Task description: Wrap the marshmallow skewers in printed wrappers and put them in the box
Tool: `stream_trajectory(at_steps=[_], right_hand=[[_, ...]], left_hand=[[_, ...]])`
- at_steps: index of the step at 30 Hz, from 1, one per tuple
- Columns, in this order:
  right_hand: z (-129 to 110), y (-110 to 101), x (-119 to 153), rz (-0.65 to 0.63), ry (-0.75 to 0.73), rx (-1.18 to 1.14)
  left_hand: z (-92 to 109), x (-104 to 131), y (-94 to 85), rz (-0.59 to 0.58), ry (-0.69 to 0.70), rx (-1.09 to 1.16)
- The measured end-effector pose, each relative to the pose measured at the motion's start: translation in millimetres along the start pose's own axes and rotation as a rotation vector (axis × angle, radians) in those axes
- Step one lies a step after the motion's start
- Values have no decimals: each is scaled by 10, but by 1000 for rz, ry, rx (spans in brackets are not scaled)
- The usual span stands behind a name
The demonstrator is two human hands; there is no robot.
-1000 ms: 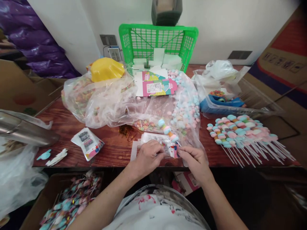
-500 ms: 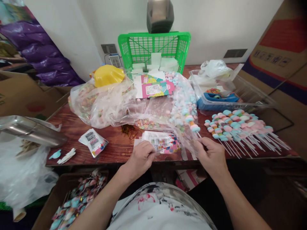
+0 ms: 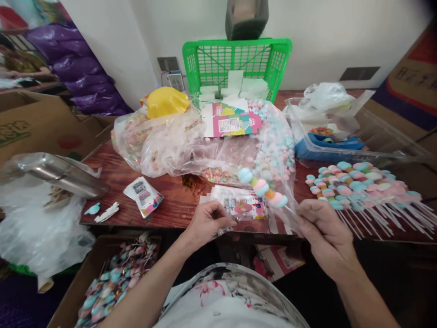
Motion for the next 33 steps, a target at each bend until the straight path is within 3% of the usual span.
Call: stream_trajectory(at_steps=[2,5,10,19,22,28,33], right_hand=[[71,-74,-10,-73,28,60],[94,-165,-34,-166,-57,205],[31,-304,-106,-183,-203,359],[-41,-413,-164,-308,-398,540],[-62,-487,-152,-262,-400,549],[-49,-666,-78,11,-306,476],[-42,-579,-89,-74,-328,512]], left_hand=[[-10,-53,-53,-2,9,-16],[-19,-138,-91,-6,46,-54],[-21,-256,-67,-63,122,-144],[155,-340,-36,-131,261,-334],[124,-341,-23,-144,266,-329],[10,-333,-9,-150,153,-271],[42,-314,39,-178,157,-262]])
Point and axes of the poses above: each hand's wrist, its own x-axis away from the middle knuckle, its own y-axis out of the palm, z = x × y, the point moved 6 cm from there along -x, towards the middle knuckle, and after that the axes turned 1 degree about x, right-handed, at the moved point
